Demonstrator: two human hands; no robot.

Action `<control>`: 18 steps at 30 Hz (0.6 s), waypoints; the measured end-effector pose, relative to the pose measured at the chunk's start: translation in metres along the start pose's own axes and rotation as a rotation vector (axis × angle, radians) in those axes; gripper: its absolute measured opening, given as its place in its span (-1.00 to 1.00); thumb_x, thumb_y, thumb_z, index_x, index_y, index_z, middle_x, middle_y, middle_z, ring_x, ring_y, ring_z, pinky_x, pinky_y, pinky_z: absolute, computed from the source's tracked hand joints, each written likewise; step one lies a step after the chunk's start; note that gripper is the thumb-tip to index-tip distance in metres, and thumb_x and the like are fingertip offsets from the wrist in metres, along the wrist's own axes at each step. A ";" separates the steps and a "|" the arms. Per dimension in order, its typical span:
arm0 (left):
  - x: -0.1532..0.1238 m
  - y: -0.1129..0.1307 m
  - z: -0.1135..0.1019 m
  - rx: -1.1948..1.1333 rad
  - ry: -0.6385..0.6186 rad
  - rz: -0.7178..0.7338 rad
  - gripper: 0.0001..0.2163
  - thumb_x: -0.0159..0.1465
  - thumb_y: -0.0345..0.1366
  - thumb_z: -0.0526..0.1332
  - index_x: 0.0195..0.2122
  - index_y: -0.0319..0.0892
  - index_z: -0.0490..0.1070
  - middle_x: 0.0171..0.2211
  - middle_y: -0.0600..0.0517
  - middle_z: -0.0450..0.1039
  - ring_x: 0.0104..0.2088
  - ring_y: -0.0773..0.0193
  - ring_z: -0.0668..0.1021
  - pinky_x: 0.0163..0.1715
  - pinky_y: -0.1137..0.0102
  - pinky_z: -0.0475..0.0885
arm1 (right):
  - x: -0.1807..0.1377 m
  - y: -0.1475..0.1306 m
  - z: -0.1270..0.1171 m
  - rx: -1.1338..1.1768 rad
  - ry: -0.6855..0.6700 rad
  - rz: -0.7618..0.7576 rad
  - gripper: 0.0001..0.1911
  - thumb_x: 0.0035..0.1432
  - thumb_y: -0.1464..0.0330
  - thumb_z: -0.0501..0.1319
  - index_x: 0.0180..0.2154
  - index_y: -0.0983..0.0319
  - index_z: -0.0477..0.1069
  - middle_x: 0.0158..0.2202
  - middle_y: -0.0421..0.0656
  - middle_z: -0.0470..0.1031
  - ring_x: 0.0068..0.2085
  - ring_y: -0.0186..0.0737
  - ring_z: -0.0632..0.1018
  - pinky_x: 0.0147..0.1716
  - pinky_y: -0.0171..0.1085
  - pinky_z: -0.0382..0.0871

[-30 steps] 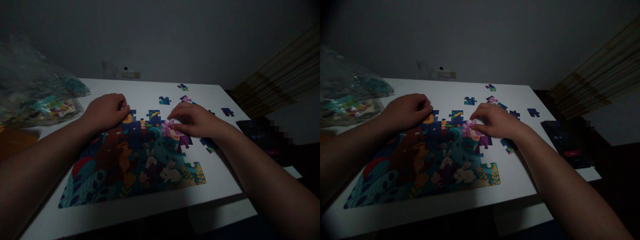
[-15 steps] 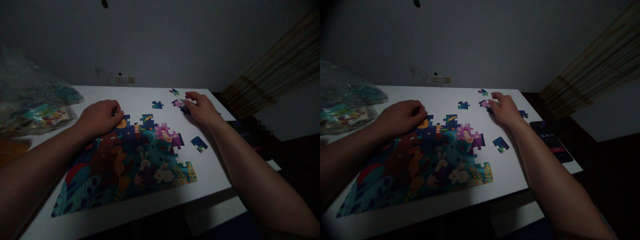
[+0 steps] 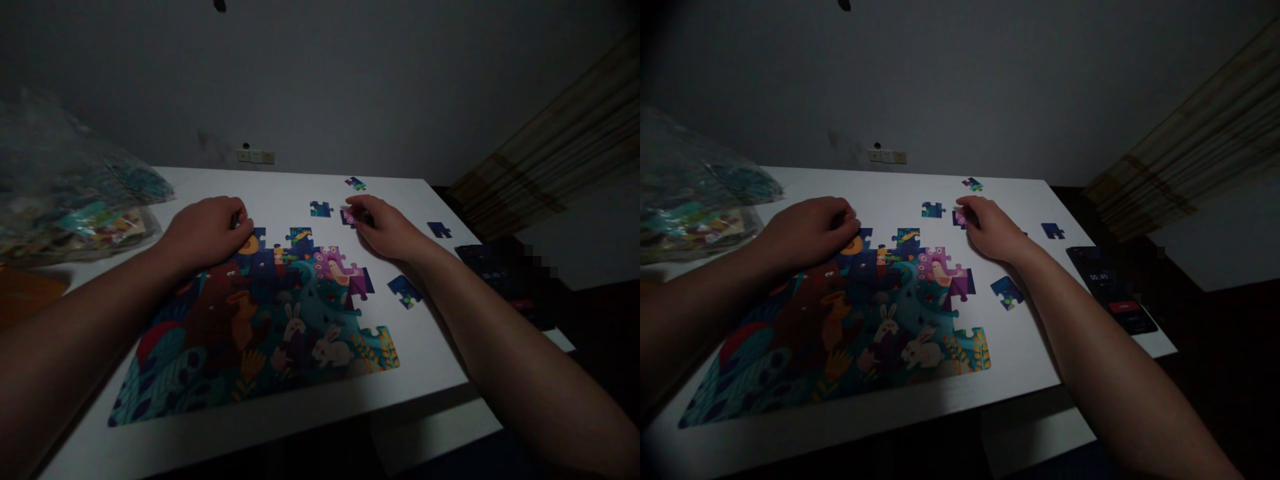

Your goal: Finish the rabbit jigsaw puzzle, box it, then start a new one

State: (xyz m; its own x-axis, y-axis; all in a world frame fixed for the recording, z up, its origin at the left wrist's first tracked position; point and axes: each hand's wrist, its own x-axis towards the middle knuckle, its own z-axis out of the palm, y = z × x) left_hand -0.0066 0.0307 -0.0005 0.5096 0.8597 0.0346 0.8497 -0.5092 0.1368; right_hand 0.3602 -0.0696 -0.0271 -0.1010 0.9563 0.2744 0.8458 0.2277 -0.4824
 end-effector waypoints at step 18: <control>0.000 0.002 -0.001 0.016 0.003 -0.014 -0.60 0.40 0.09 0.09 -0.15 -0.08 0.57 -0.13 -0.18 0.67 -0.23 -0.04 0.60 -0.30 0.19 0.30 | -0.009 -0.018 -0.024 0.115 -0.122 0.027 -0.67 0.27 0.20 0.51 0.03 0.13 0.77 -0.03 0.01 0.70 -0.14 0.02 0.67 -0.04 0.08 0.65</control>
State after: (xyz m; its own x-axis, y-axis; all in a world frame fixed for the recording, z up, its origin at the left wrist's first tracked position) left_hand -0.0053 0.0296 0.0004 0.4972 0.8669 0.0358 0.8589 -0.4976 0.1213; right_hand 0.3589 -0.0866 -0.0010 -0.1479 0.9758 0.1608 0.7842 0.2148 -0.5822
